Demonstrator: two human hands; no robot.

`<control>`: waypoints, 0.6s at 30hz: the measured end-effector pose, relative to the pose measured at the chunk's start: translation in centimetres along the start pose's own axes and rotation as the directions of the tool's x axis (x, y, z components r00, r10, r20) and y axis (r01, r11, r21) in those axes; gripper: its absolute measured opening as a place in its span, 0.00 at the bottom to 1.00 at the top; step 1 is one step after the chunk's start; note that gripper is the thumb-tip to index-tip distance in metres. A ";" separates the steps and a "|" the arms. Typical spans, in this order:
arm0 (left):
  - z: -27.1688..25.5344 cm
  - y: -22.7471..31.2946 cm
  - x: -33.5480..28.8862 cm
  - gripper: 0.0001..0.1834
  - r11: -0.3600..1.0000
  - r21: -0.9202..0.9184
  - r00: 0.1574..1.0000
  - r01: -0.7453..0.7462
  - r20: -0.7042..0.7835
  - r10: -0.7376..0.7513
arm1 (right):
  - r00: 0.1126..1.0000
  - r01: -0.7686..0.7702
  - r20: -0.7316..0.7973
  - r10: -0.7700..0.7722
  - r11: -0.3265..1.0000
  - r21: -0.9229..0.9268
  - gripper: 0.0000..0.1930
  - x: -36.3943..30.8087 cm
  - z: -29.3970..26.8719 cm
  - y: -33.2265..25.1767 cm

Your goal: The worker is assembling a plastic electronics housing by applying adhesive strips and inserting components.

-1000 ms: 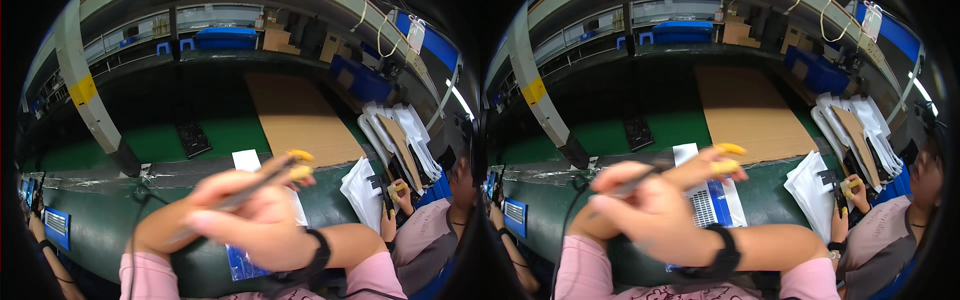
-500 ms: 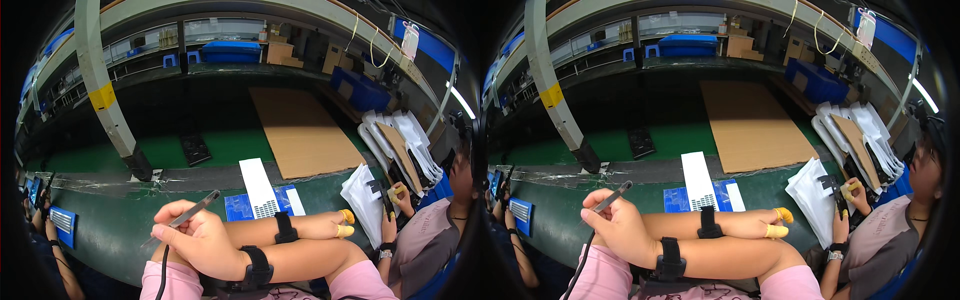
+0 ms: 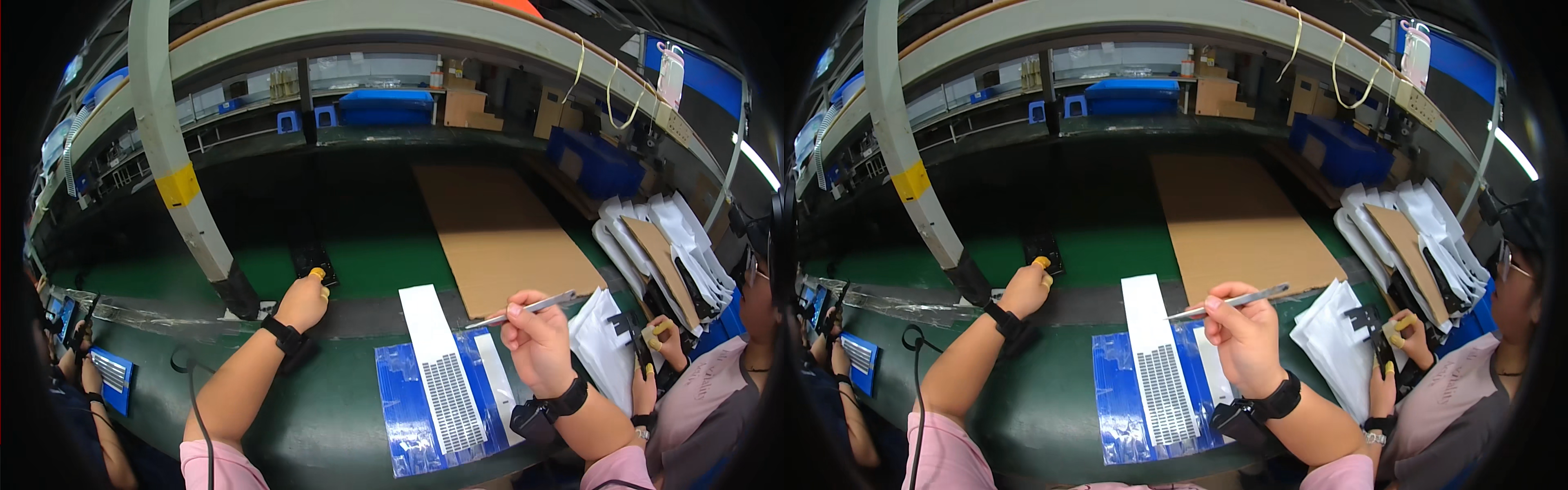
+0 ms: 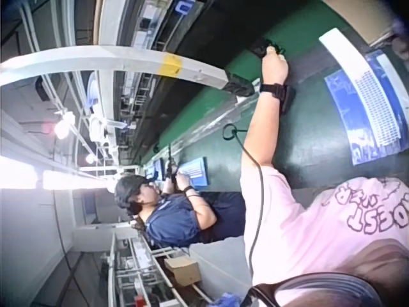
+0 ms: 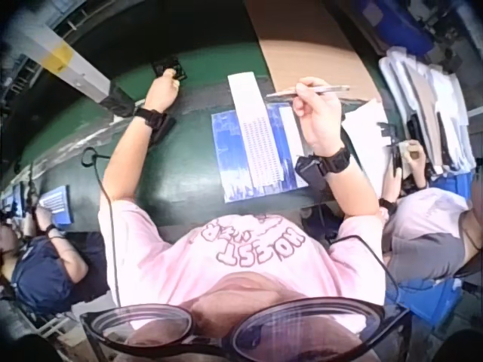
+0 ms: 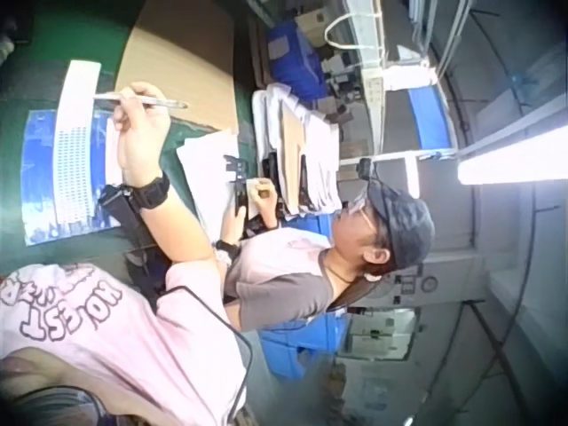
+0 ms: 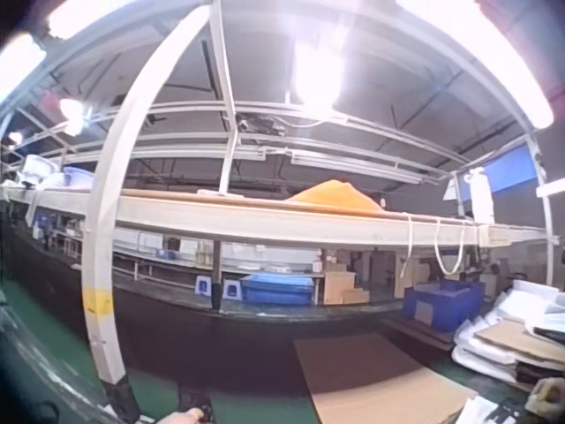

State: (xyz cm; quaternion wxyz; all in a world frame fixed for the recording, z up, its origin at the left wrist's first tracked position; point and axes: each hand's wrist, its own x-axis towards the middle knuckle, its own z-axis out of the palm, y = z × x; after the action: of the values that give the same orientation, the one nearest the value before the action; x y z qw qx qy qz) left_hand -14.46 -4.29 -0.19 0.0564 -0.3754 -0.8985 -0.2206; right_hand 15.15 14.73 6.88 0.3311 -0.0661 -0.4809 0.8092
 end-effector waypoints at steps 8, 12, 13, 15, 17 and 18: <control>-4.8 9.6 -5.3 0.15 0.353 -0.914 0.899 0.198 0.314 0.307 | 0.977 -0.153 -0.129 0.171 0.978 0.144 0.02 2.7 -7.1 4.6; -11.1 13.1 -12.1 0.17 -0.250 -0.824 0.650 0.509 0.178 0.738 | 0.941 -0.324 -0.004 0.338 0.906 0.273 0.02 3.3 -8.3 5.4; -12.7 14.5 -12.5 0.21 -0.284 -0.876 0.669 0.390 0.058 0.741 | 0.935 -0.345 0.022 0.354 0.895 0.284 0.02 3.5 -8.4 5.4; -13.2 15.5 -14.0 0.14 -0.524 -0.815 0.804 0.246 -0.130 0.581 | 0.942 -0.323 0.005 0.336 0.901 0.291 0.04 3.4 -9.1 5.0; -13.1 14.7 -13.3 0.14 -0.552 -0.795 0.745 0.252 -0.205 0.635 | 0.948 -0.309 0.014 0.318 0.906 0.289 0.05 3.4 -9.2 5.1; -13.1 14.6 -13.1 0.14 -0.533 -0.805 0.709 0.259 -0.217 0.671 | 0.943 -0.321 0.009 0.333 0.900 0.294 0.05 3.3 -9.3 5.3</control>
State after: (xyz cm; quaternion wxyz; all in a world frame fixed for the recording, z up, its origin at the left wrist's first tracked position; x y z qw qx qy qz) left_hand 4.25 -9.43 13.21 -0.4837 -0.4914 -0.0881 -0.7189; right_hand 14.07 21.83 -1.71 0.2064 -0.1131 -0.3314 0.9137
